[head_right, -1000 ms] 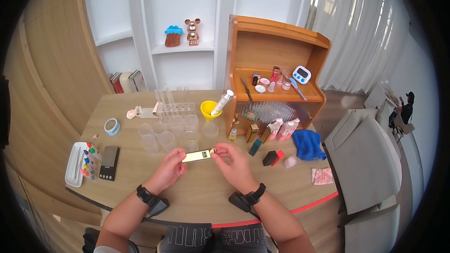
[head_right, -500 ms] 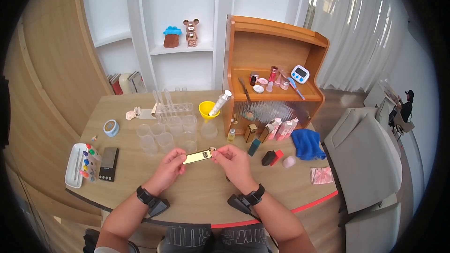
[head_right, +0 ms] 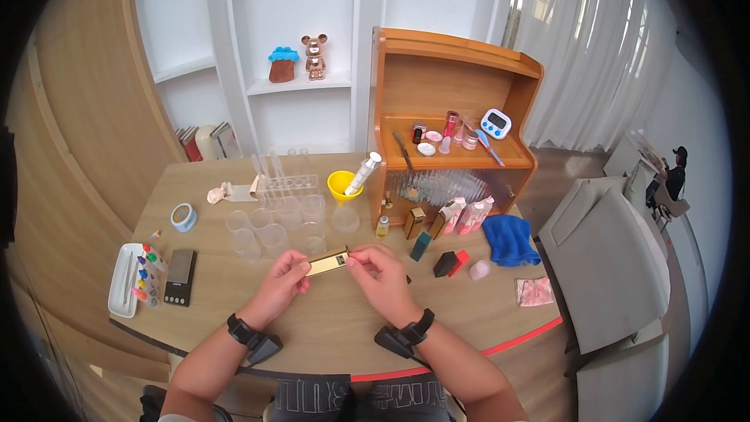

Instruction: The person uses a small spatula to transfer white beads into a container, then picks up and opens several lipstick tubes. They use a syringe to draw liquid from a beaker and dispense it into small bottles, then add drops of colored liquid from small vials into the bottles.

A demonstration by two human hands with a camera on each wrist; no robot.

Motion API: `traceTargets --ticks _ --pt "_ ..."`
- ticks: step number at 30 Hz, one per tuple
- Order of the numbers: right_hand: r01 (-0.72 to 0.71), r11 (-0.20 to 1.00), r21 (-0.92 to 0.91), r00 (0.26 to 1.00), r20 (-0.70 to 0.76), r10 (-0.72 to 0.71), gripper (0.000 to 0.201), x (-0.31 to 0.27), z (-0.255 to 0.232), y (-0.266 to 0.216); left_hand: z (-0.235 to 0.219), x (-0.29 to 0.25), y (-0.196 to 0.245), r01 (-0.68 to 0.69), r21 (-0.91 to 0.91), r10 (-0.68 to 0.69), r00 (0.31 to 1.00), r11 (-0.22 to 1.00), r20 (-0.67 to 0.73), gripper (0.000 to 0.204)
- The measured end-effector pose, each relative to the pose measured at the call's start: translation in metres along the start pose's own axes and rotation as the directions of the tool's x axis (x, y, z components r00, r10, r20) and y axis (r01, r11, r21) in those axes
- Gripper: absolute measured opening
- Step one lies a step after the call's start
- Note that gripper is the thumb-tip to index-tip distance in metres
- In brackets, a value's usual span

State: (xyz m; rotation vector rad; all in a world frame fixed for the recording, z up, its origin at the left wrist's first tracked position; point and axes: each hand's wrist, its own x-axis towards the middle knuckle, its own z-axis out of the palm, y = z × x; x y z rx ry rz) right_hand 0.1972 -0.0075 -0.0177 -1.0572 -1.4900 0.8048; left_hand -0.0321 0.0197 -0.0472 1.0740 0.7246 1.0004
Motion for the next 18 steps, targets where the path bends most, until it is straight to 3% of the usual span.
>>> traceTargets --ticks 4,7,10,13,15,18 --pt "0.051 0.991 0.126 0.998 0.014 -0.053 0.018 0.001 0.003 0.003 0.002 -0.002 0.003 0.012 -0.043 -0.012 1.000 0.999 0.001 0.018" --pt "-0.072 0.957 0.280 0.997 0.056 0.058 0.029 0.000 0.002 0.013 0.005 -0.003 0.000 0.002 0.017 -0.004 0.997 1.000 0.074 0.025" --pt "-0.085 0.979 0.184 0.988 0.142 0.059 0.042 0.003 -0.006 0.002 0.005 -0.001 -0.005 -0.035 0.086 0.024 0.992 0.996 0.127 0.029" --pt "-0.045 0.985 0.164 0.999 -0.008 0.047 0.043 0.009 -0.021 -0.031 0.007 -0.005 0.004 0.015 0.053 -0.020 0.995 0.998 0.096 0.031" --pt "0.038 0.986 -0.160 0.997 -0.057 -0.048 0.043 0.017 -0.049 -0.050 0.000 -0.002 0.000 0.018 0.029 -0.021 0.994 0.999 0.110 0.031" --pt "0.068 0.809 -0.585 0.979 -0.117 -0.167 0.037 0.028 -0.094 -0.086 0.000 -0.001 0.000 0.024 0.021 -0.026 0.993 0.999 0.115 0.030"
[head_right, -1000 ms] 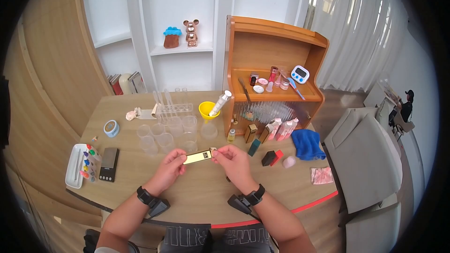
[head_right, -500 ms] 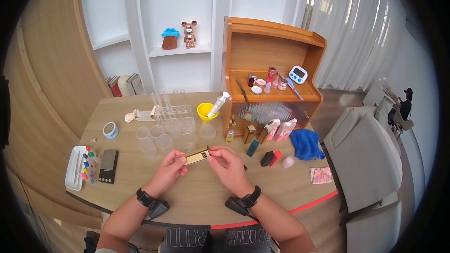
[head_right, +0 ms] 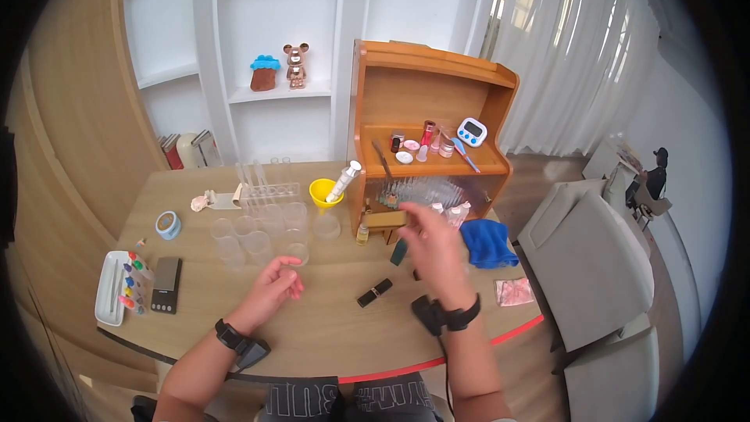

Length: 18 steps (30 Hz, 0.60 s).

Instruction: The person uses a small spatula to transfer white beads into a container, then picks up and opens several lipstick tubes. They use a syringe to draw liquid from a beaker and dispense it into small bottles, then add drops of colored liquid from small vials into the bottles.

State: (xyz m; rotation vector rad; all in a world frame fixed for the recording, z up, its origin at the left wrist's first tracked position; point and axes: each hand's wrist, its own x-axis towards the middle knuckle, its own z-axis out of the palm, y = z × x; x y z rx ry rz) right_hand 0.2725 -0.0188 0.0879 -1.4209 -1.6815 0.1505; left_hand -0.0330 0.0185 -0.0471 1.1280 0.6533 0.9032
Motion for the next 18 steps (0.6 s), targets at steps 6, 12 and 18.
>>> traceTargets --ticks 6,12,18 --pt "0.253 0.933 -0.257 0.966 0.124 -0.228 0.034 0.036 -0.027 0.037 0.003 -0.001 0.007 -0.014 0.048 0.013 1.000 0.999 0.021 0.027" --pt "0.410 0.815 -0.409 0.905 0.295 -0.307 0.026 0.047 0.002 0.074 0.002 0.001 0.003 -0.012 0.029 0.011 1.000 1.000 0.028 0.027" --pt "0.441 0.771 -0.460 0.890 0.337 -0.308 0.027 0.046 0.017 0.080 0.000 0.003 0.000 0.000 0.032 -0.001 0.999 0.999 0.034 0.028"
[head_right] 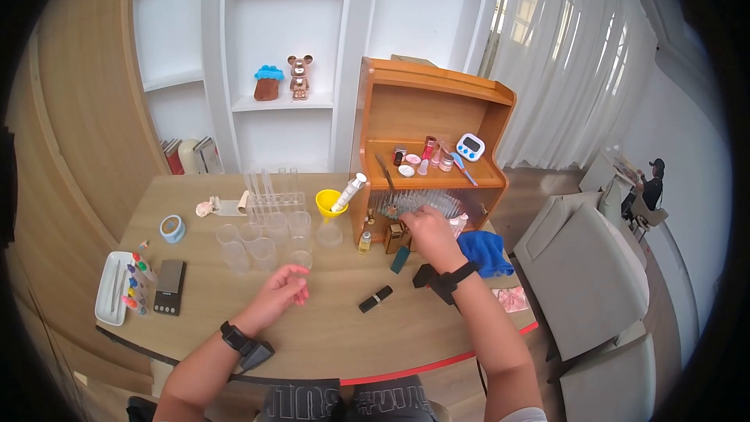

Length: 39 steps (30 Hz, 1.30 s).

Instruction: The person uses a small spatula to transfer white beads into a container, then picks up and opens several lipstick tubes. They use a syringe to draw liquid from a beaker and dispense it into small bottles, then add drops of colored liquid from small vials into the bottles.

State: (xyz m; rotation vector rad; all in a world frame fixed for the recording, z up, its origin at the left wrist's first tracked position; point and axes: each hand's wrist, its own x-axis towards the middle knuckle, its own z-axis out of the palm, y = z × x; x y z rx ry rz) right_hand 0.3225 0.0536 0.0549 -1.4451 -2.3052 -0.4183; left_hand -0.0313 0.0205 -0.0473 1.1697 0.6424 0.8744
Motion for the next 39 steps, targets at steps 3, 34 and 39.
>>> traceTargets --ticks 3,34,39 --pt "0.002 1.000 0.009 0.996 -0.085 -0.001 0.031 -0.001 -0.005 -0.003 0.000 0.000 0.000 0.003 -0.004 -0.003 1.000 1.000 0.004 0.027" --pt "-0.239 0.876 -0.419 0.932 0.153 0.327 0.037 -0.062 0.020 -0.047 0.002 -0.004 0.009 0.001 0.045 -0.002 1.000 0.999 0.029 0.020" --pt "-0.275 0.862 -0.426 0.940 0.067 0.333 0.040 -0.065 0.034 -0.039 0.003 -0.004 0.010 0.006 0.058 -0.008 0.999 0.998 0.033 0.019"
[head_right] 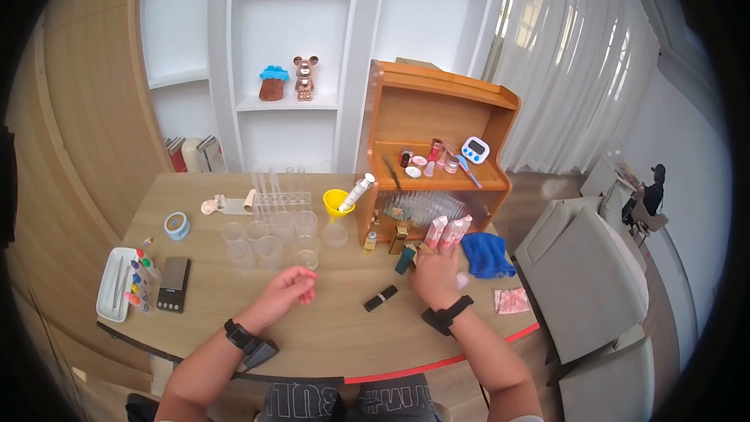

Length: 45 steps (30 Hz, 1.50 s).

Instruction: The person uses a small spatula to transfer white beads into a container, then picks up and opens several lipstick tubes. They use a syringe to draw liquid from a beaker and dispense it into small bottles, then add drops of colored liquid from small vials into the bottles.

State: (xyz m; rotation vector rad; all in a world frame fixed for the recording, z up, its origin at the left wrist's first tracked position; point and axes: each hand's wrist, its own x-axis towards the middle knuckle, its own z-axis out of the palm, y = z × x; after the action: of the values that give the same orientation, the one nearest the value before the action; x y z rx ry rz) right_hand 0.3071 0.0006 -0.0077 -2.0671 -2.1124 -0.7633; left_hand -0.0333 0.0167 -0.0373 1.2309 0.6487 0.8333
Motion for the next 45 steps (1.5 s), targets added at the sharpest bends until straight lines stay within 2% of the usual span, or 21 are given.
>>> traceTargets --ticks 4,7,10,13,19,22,25,27,31,34,40,45 --pt "-0.051 0.998 0.039 0.991 -0.118 0.056 0.034 0.008 0.005 0.006 0.000 0.000 -0.001 -0.005 0.000 0.005 1.000 1.000 0.002 0.019" --pt "-0.049 0.982 0.184 0.993 -0.096 0.068 0.028 0.026 -0.020 0.013 -0.001 0.001 -0.002 0.002 0.000 -0.002 1.000 1.000 0.003 0.019" --pt "-0.136 0.962 0.237 0.989 0.085 0.119 0.025 0.049 -0.024 0.023 0.000 0.001 -0.002 0.012 0.009 -0.012 1.000 1.000 0.006 0.019" --pt "-0.174 0.904 0.391 0.985 0.056 0.165 0.026 0.065 -0.030 0.019 0.000 0.000 0.000 0.011 0.010 -0.011 1.000 1.000 0.009 0.019" --pt "-0.158 0.821 0.548 0.985 0.031 0.170 0.028 0.083 -0.011 0.019 0.001 -0.002 0.002 0.015 0.045 -0.016 1.000 0.999 0.016 0.020" --pt "-0.139 0.809 0.571 0.986 0.002 0.168 0.022 0.083 -0.011 0.021 0.001 0.000 0.001 0.026 0.009 -0.027 0.999 1.000 0.017 0.020" --pt "-0.064 0.829 0.556 0.992 -0.054 0.113 0.014 0.078 -0.011 0.026 0.000 0.000 -0.001 0.025 0.009 -0.025 0.999 1.000 0.019 0.020" --pt "-0.013 0.803 0.595 0.998 -0.035 0.043 0.011 0.078 -0.004 0.030 -0.001 0.000 -0.001 0.022 0.013 -0.023 1.000 1.000 0.014 0.020" --pt "0.066 0.795 0.602 0.997 -0.007 -0.077 0.027 0.074 -0.008 0.030 0.000 0.001 -0.003 0.021 0.010 -0.021 1.000 1.000 0.019 0.020" --pt "0.027 0.784 0.620 0.999 0.010 -0.043 0.030 0.072 -0.010 0.024 0.000 0.001 -0.003 0.013 0.027 -0.014 1.000 1.000 0.022 0.020" --pt "0.051 0.765 0.642 0.997 0.007 -0.072 0.028 0.077 -0.001 0.032 -0.002 0.001 -0.004 0.024 0.037 -0.024 1.000 0.999 0.011 0.021" --pt "0.030 0.765 0.643 0.994 0.060 -0.090 0.031 0.079 -0.001 0.035 -0.001 0.001 -0.003 0.039 0.049 -0.040 0.999 0.998 0.012 0.020"
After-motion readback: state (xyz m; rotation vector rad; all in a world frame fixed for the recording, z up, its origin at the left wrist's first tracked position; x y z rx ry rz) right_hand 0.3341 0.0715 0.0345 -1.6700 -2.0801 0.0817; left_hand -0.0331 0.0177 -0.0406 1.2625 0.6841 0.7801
